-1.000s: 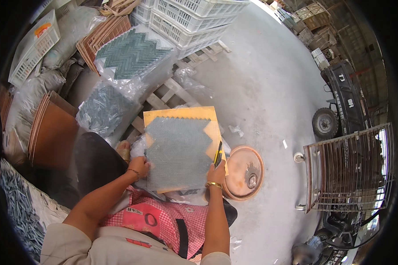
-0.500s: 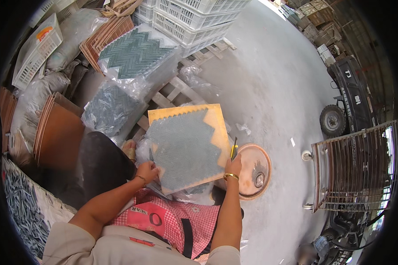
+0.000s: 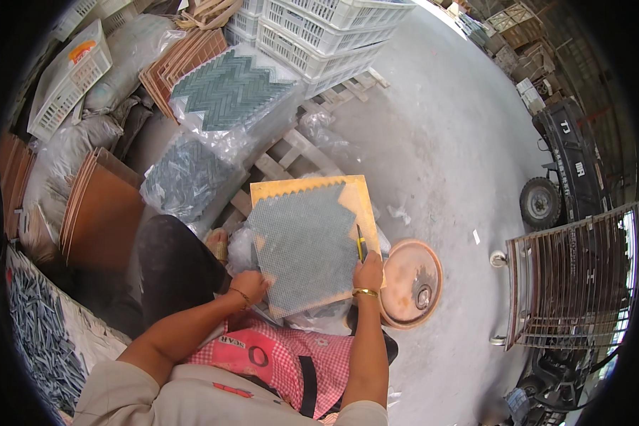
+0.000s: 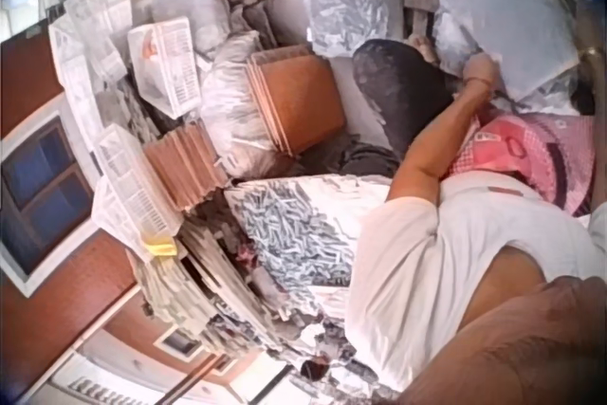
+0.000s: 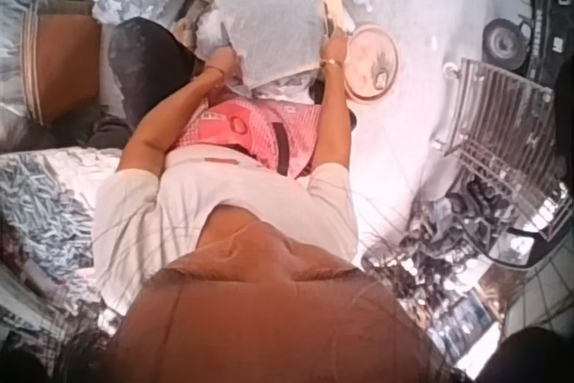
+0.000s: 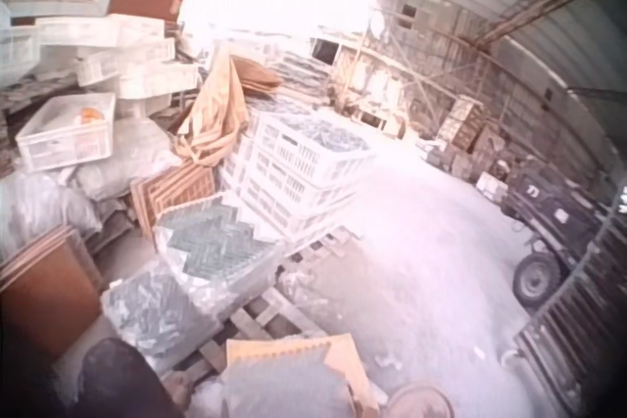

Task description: The person sits on the floor and uses a utility knife to cut a patterned tile sheet placed on a wooden board. They score and snap the tile along a straight line, then set the cut piece aside and repeat the process with another tile.

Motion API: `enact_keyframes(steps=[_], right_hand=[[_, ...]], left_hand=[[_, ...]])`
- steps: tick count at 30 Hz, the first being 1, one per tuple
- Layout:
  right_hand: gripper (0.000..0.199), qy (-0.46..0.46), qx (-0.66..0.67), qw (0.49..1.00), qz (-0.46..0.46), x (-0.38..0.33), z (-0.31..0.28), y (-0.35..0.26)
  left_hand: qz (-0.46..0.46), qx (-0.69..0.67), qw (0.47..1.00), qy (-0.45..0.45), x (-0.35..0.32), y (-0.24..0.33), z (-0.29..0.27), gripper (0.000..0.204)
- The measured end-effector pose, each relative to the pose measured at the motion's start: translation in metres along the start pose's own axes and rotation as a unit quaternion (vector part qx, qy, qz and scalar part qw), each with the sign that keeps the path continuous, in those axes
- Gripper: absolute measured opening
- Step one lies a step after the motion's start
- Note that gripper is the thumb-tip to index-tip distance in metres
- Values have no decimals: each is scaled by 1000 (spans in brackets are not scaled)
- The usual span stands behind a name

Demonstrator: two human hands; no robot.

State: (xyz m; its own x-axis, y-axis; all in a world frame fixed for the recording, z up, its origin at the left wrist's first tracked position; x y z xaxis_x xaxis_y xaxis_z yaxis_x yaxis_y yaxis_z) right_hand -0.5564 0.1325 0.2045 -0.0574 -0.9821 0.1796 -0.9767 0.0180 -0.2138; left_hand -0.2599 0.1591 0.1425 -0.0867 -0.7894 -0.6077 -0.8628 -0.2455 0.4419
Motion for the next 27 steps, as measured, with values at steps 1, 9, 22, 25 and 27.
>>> enact_keyframes(steps=[1, 9, 22, 25, 27], right_hand=[[34, -8, -1, 1000, 12, -3, 0, 1], [32, -43, -26, 990, 130, -61, -6, -15], [49, 108, 61, 965, 231, -81, -18, 62], [51, 72, 65, 946, 309, -76, -3, 75], [47, 90, 75, 945, 304, -63, -3, 66]], left_hand=[[-6, -1, 1000, 2, 0, -1, 0, 36], [-2, 51, 993, 110, 50, 19, -55, 29], [183, -57, 896, 401, 59, 16, -126, 35], [238, 100, 868, 424, 79, 61, -138, 43], [233, 92, 880, 403, 109, 48, -141, 42]])
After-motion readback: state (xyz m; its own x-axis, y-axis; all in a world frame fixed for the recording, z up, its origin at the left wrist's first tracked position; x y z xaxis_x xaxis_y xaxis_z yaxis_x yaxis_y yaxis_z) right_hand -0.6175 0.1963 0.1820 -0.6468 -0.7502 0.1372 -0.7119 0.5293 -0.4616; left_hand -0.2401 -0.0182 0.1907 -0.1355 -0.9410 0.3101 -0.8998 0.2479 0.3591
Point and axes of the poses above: each hand's wrist, its own x-axis towards the middle knuckle, its own z-axis out of the palm, y = z × x, the point moved 9 cm from there along x, towards the middle knuckle, and after that the axes turned 11 degrees about -z, right-handed, at the moved point
